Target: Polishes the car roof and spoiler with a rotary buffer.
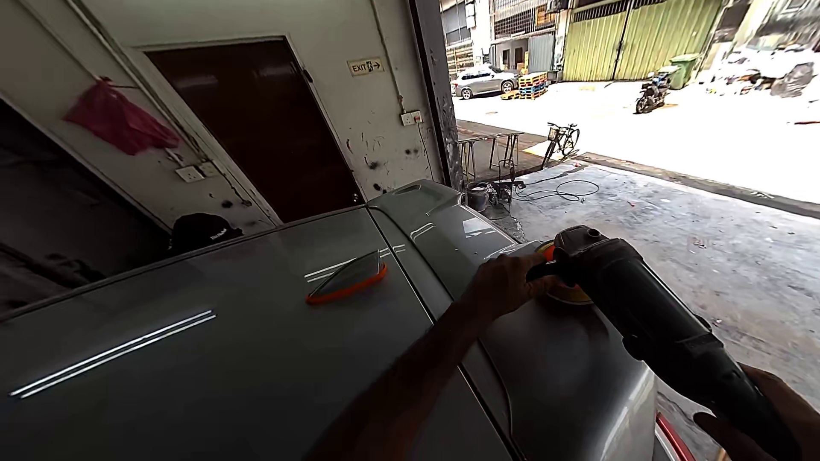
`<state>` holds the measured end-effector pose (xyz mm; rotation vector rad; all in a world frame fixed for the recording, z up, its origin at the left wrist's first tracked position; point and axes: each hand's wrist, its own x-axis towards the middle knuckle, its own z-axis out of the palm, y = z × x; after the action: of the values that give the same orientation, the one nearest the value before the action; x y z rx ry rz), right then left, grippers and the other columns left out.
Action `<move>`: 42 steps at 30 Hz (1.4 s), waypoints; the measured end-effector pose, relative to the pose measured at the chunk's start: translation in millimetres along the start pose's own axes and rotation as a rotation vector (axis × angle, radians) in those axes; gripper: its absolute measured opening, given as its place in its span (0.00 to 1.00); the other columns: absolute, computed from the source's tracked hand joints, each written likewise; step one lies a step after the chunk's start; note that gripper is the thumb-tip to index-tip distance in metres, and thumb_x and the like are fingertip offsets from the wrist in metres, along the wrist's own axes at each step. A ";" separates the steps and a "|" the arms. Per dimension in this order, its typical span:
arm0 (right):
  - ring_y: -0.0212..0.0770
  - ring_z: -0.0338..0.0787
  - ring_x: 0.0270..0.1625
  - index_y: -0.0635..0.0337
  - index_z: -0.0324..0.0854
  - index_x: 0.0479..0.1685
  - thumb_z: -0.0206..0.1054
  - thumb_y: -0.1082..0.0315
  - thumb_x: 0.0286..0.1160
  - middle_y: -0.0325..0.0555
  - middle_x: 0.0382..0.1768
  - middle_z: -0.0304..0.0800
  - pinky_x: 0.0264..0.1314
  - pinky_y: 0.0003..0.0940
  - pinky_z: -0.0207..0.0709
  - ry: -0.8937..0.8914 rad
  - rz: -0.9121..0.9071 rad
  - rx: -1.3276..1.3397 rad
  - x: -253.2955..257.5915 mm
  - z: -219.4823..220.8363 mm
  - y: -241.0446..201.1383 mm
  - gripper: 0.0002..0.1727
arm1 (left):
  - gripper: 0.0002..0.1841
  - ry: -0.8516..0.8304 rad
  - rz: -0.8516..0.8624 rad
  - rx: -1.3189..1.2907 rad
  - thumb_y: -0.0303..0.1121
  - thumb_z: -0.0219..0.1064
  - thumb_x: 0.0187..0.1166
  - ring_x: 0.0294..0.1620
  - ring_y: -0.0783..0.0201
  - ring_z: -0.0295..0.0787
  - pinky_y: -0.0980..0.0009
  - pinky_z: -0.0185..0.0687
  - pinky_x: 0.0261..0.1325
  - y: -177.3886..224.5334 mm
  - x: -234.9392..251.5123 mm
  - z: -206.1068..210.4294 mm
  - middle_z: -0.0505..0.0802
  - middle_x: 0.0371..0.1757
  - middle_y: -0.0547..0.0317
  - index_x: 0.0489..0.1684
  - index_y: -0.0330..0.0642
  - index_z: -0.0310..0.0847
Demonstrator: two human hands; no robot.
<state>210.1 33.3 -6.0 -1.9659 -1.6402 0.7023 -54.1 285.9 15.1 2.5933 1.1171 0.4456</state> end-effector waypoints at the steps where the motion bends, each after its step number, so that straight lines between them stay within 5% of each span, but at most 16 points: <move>1: 0.58 0.92 0.31 0.64 0.60 0.83 0.69 0.44 0.78 0.64 0.41 0.89 0.35 0.63 0.87 -0.005 -0.008 -0.007 9.3 -1.3 -2.1 0.43 | 0.22 -0.007 -0.007 -0.004 0.60 0.61 0.84 0.35 0.57 0.89 0.51 0.84 0.38 -7.0 5.6 -1.5 0.91 0.33 0.58 0.60 0.55 0.86; 7: 0.48 0.90 0.22 0.54 0.64 0.80 0.66 0.34 0.75 0.51 0.31 0.89 0.26 0.53 0.88 -0.033 -0.009 0.010 50.3 -5.9 -20.1 0.42 | 0.22 -0.003 -0.023 -0.029 0.60 0.61 0.84 0.38 0.56 0.91 0.49 0.85 0.40 -37.7 27.0 -11.9 0.92 0.35 0.57 0.57 0.55 0.86; 11: 0.41 0.86 0.14 0.41 0.70 0.70 0.53 0.24 0.75 0.40 0.23 0.86 0.15 0.42 0.86 -0.037 -0.004 0.124 72.5 7.3 -26.0 0.37 | 0.24 0.021 -0.042 -0.014 0.62 0.60 0.84 0.40 0.56 0.91 0.47 0.85 0.43 -56.2 24.1 -20.2 0.92 0.38 0.57 0.59 0.55 0.86; 18: 0.36 0.85 0.14 0.37 0.72 0.66 0.41 0.27 0.83 0.37 0.24 0.86 0.13 0.36 0.83 -0.125 -0.102 0.142 97.1 34.4 -58.5 0.32 | 0.26 0.114 -0.200 -0.030 0.62 0.60 0.84 0.39 0.56 0.92 0.49 0.86 0.44 -96.6 -37.7 -28.4 0.93 0.38 0.55 0.67 0.54 0.85; 26: 0.38 0.87 0.16 0.40 0.71 0.58 0.35 0.22 0.80 0.38 0.23 0.85 0.15 0.39 0.84 -0.280 -0.108 0.117 89.3 50.2 -72.0 0.36 | 0.26 0.219 -0.370 0.029 0.66 0.58 0.82 0.30 0.65 0.89 0.59 0.86 0.35 -91.2 -120.3 -23.9 0.91 0.30 0.64 0.66 0.62 0.84; 34: 0.43 0.88 0.17 0.47 0.82 0.41 0.30 0.20 0.78 0.44 0.22 0.88 0.18 0.43 0.83 -0.285 0.000 0.176 73.7 42.5 -44.3 0.45 | 0.28 0.191 -0.365 0.078 0.68 0.56 0.82 0.29 0.63 0.88 0.59 0.84 0.34 -57.6 -120.0 -14.6 0.89 0.27 0.63 0.66 0.61 0.85; 42: 0.48 0.90 0.25 0.55 0.82 0.51 0.39 0.30 0.87 0.49 0.30 0.90 0.27 0.50 0.86 -0.298 0.060 0.287 40.3 14.7 -25.3 0.39 | 0.27 0.113 -0.294 0.005 0.66 0.57 0.83 0.33 0.61 0.90 0.57 0.85 0.38 -31.1 -100.9 -6.3 0.91 0.31 0.61 0.63 0.57 0.86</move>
<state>187.8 77.8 -3.6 -1.7735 -1.5433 1.2297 -142.7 232.8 -7.7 2.3781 1.5091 0.5246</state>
